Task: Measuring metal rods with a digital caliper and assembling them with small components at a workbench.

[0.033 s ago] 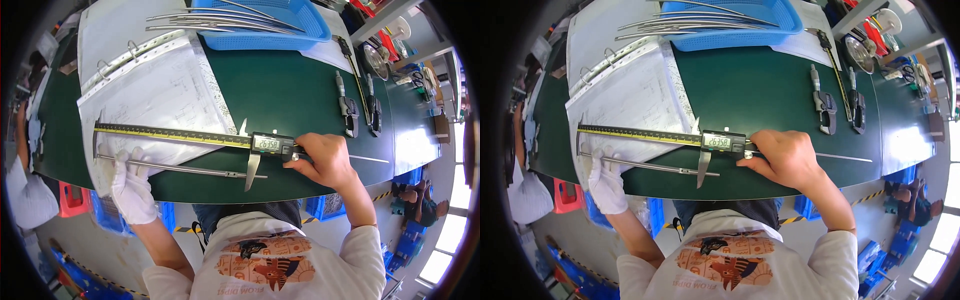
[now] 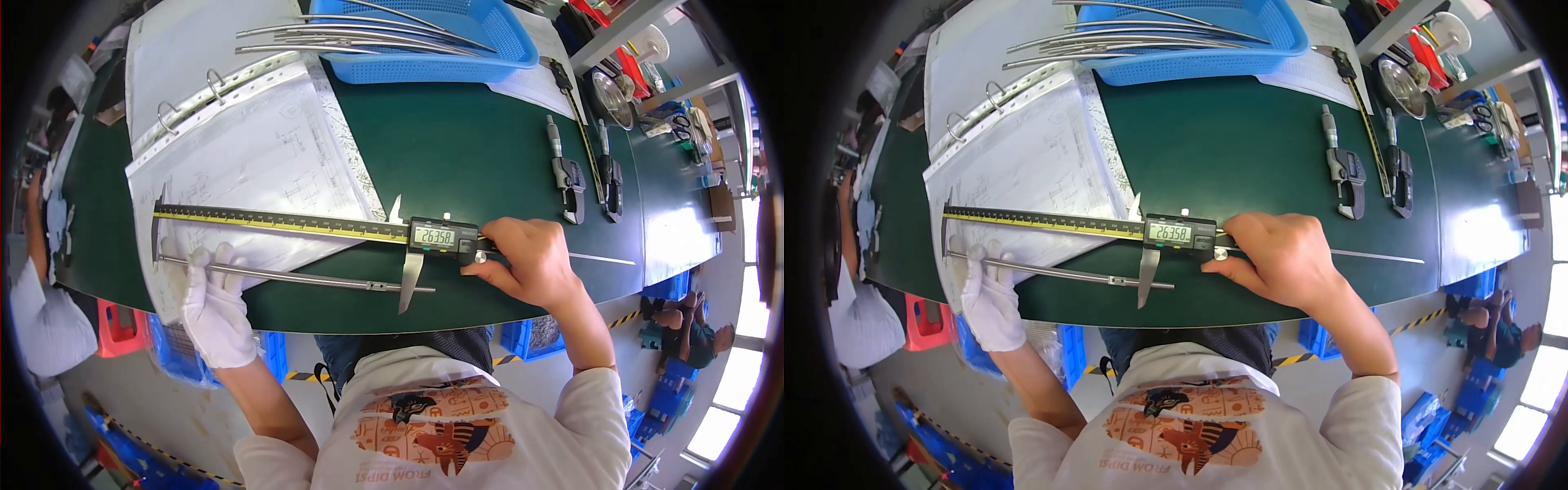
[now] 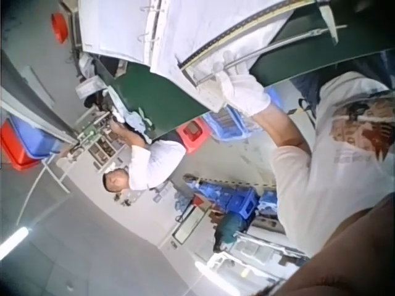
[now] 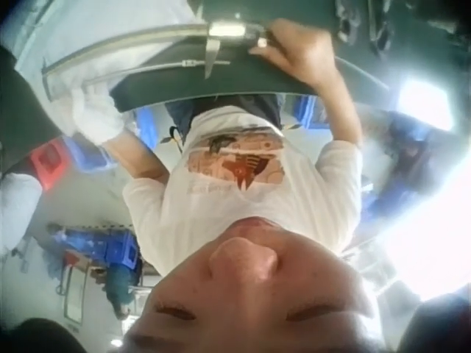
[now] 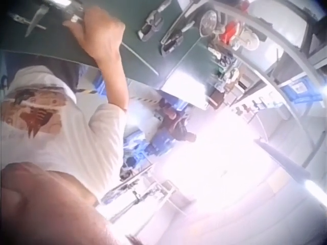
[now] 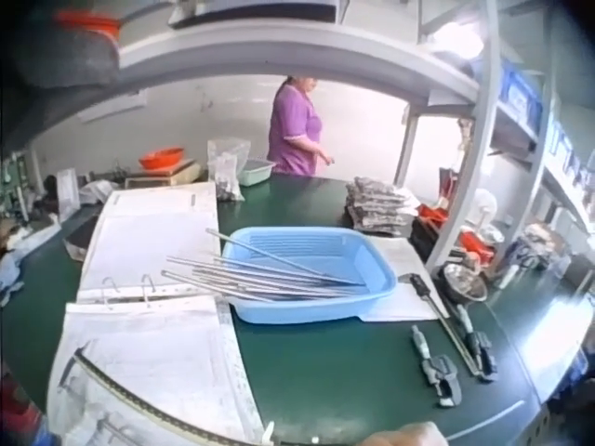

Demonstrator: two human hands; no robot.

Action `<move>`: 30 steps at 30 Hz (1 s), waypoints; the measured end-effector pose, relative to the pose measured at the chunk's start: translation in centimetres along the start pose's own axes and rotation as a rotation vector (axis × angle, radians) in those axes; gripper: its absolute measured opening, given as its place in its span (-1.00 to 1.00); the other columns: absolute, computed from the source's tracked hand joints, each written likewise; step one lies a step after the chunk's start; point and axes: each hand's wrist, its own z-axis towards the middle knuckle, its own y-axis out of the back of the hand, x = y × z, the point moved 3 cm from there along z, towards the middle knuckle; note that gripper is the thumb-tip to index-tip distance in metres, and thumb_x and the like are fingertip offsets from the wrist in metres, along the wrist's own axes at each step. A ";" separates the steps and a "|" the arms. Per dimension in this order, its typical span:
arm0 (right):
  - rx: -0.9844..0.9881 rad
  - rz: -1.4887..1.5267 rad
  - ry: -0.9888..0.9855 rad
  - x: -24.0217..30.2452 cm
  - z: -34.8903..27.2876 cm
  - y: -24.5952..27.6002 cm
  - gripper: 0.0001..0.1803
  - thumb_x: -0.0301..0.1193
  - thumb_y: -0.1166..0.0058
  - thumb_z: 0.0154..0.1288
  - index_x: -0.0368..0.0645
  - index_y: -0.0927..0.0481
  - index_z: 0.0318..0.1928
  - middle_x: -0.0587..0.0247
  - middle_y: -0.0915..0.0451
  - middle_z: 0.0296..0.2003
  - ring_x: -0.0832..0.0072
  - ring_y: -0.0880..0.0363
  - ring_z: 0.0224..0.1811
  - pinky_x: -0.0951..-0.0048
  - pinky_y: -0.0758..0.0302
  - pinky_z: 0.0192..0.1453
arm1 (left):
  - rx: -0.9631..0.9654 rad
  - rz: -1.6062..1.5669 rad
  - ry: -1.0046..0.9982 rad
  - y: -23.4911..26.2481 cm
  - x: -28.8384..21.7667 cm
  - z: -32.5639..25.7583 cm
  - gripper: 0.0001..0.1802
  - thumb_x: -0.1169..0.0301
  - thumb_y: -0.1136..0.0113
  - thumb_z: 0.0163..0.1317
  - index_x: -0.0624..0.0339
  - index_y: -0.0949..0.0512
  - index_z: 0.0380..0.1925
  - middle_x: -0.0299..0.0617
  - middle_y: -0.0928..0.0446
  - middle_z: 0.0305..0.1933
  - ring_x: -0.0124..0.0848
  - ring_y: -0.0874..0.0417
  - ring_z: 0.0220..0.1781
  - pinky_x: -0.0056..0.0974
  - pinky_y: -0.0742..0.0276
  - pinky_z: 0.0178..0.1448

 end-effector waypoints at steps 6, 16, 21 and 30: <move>-0.001 -0.023 0.004 -0.1 -0.1 0.0 -0.62 -0.09 -0.19 -0.04 -0.15 -0.46 -0.41 0.26 -0.41 -0.63 0.26 -0.43 -0.65 0.34 -0.32 -0.62 | -0.049 0.036 0.010 -0.4 -0.1 -0.1 -0.43 0.44 0.01 0.23 0.01 -0.10 0.25 -0.22 -0.38 -0.10 -0.28 -0.48 -0.06 -0.16 -0.48 -0.02; -0.004 0.050 -0.004 -0.1 -0.1 0.0 -0.63 -0.18 -0.26 -0.07 -0.20 -0.46 -0.41 0.23 -0.43 -0.66 0.25 -0.41 -0.68 0.36 -0.30 -0.63 | -0.063 0.034 0.011 -0.3 -0.1 -0.1 -0.47 0.45 0.03 0.24 0.01 -0.14 0.22 -0.19 -0.36 -0.08 -0.28 -0.46 -0.02 -0.14 -0.45 0.02; 0.014 0.000 0.008 0.1 0.0 0.1 -0.64 -0.16 -0.14 0.02 -0.18 -0.39 -0.38 0.18 -0.39 -0.61 0.19 -0.43 -0.65 0.27 -0.34 -0.61 | -0.057 0.022 0.027 0.5 0.4 0.3 -0.51 0.39 0.06 0.27 0.22 -0.14 0.19 -0.13 -0.33 -0.01 -0.25 -0.40 0.05 -0.11 -0.39 0.08; -0.058 -0.146 -0.088 -3.4 -4.1 5.5 -0.59 -0.08 -0.20 -0.07 -0.13 -0.47 -0.36 0.25 -0.46 -0.56 0.26 -0.47 -0.58 0.29 -0.37 -0.53 | -0.035 -0.160 0.209 -1.9 -0.5 0.2 -0.81 0.48 0.03 0.16 0.24 -0.35 -0.21 -0.03 -0.37 -0.13 -0.12 -0.39 -0.01 0.04 -0.33 0.18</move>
